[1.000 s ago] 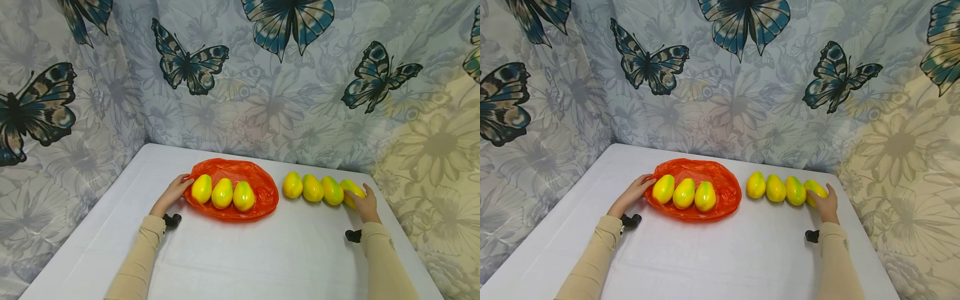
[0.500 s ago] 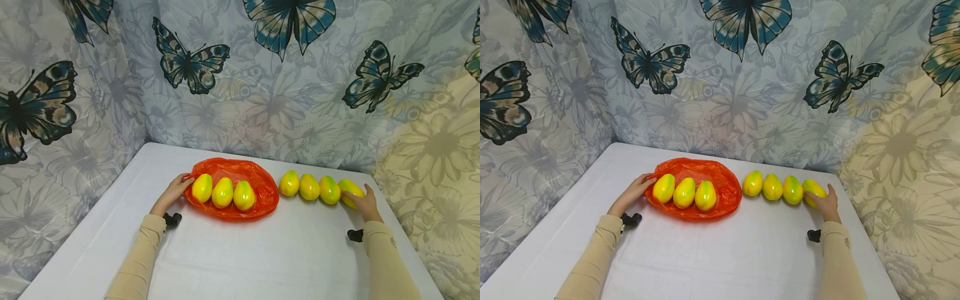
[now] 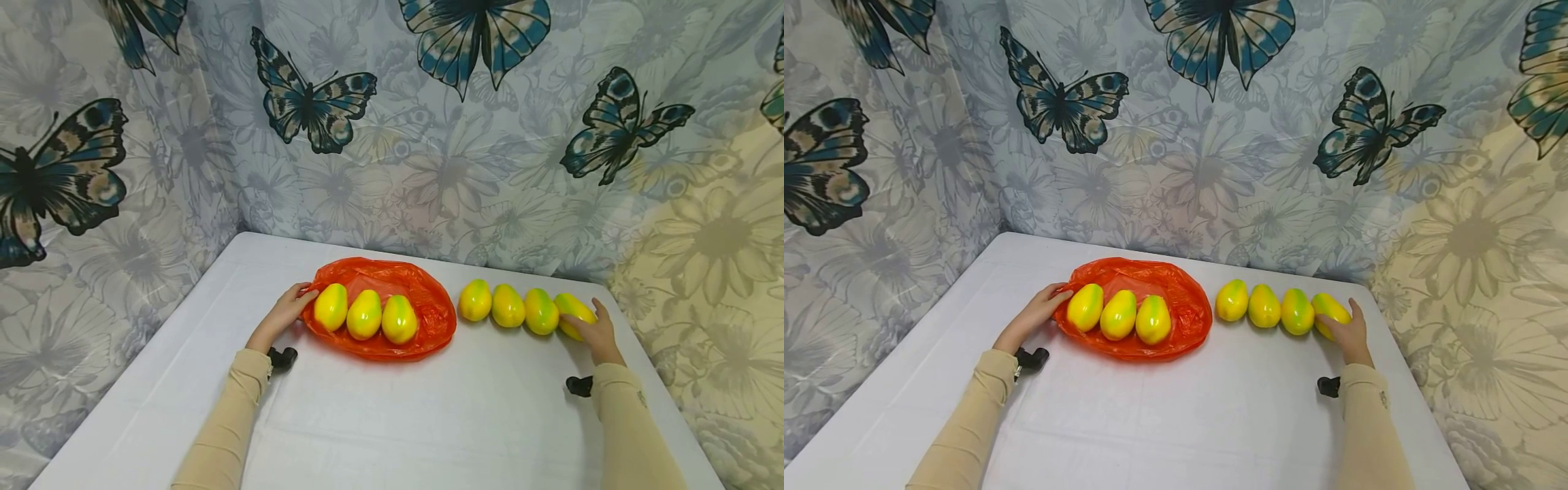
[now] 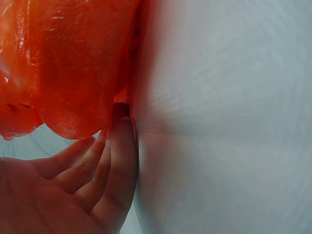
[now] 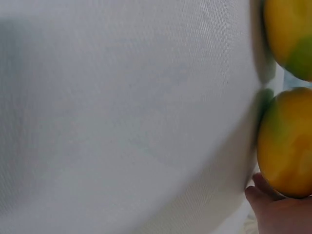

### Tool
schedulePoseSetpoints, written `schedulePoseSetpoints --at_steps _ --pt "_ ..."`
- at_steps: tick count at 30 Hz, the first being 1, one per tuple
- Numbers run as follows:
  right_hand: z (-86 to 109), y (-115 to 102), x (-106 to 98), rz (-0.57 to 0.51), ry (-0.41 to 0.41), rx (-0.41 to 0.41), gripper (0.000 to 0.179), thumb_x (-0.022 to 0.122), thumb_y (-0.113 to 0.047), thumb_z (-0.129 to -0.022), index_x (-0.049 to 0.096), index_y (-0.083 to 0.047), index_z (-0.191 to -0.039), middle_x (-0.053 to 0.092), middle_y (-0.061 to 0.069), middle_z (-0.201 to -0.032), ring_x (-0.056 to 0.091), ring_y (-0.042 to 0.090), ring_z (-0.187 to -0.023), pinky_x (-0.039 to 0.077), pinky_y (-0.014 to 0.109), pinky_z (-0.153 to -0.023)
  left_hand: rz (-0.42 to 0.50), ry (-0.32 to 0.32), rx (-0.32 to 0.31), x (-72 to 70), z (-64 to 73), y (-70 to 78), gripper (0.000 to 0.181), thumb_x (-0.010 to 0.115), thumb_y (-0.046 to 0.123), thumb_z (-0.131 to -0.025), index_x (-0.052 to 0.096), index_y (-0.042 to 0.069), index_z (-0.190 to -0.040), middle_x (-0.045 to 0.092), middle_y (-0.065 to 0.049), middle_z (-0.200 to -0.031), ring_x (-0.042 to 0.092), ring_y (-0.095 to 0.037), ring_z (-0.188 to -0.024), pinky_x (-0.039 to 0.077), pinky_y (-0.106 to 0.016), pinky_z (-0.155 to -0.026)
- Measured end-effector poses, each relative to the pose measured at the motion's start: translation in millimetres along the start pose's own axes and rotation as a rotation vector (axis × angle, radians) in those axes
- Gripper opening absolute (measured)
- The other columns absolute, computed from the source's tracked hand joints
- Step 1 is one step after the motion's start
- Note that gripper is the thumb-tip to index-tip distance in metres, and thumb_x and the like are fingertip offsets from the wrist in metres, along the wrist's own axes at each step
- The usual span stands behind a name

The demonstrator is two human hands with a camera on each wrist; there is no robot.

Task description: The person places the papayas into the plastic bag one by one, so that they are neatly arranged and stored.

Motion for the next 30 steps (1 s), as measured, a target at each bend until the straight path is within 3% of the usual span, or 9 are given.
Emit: schedulePoseSetpoints --at_steps 7,16,24,30 --pt "6.7 -0.3 0.5 -0.039 0.019 -0.043 0.086 0.053 -0.036 -0.097 -0.002 -0.010 -0.157 -0.004 0.025 -0.162 0.006 0.046 -0.149 0.012 0.056 -0.121 -0.001 -0.010 -0.008 1.0 1.2 0.5 0.066 0.043 0.047 -0.101 0.029 0.004 -0.151 0.041 -0.026 -0.147 0.055 -0.033 -0.111 0.052 -0.027 -0.080" --pt "10.4 1.3 -3.4 -0.083 0.108 0.005 0.084 0.057 -0.036 -0.095 0.005 -0.013 -0.158 0.000 0.018 -0.164 0.009 0.042 -0.150 0.014 0.053 -0.121 -0.006 -0.009 -0.005 0.7 2.0 2.8 0.067 0.043 0.046 -0.101 0.028 0.003 -0.151 0.041 -0.026 -0.146 0.056 -0.033 -0.110 0.052 -0.028 -0.081" --pt "10.9 1.9 -9.0 -0.113 0.199 -0.008 0.079 0.059 -0.032 -0.095 0.014 -0.014 -0.157 0.008 0.013 -0.165 0.013 0.037 -0.151 0.015 0.049 -0.123 0.000 -0.005 0.002 0.7 1.4 2.1 0.067 0.044 0.045 -0.102 0.029 0.002 -0.151 0.042 -0.027 -0.145 0.057 -0.031 -0.107 0.051 -0.024 -0.075" --pt "8.9 0.4 -12.2 -0.138 0.211 -0.005 0.076 0.059 -0.032 -0.094 0.019 -0.016 -0.157 0.012 0.012 -0.165 0.018 0.036 -0.149 0.017 0.047 -0.122 0.001 -0.006 -0.001 -0.2 1.2 1.2 0.068 0.044 0.046 -0.101 0.028 0.002 -0.151 0.042 -0.027 -0.145 0.057 -0.032 -0.108 0.052 -0.024 -0.076"
Point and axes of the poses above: each hand's wrist, its own z-axis away from the middle knuckle, its own x-axis out of the palm, y = z × x, the point moved 4 cm from there along -z, towards the middle knuckle
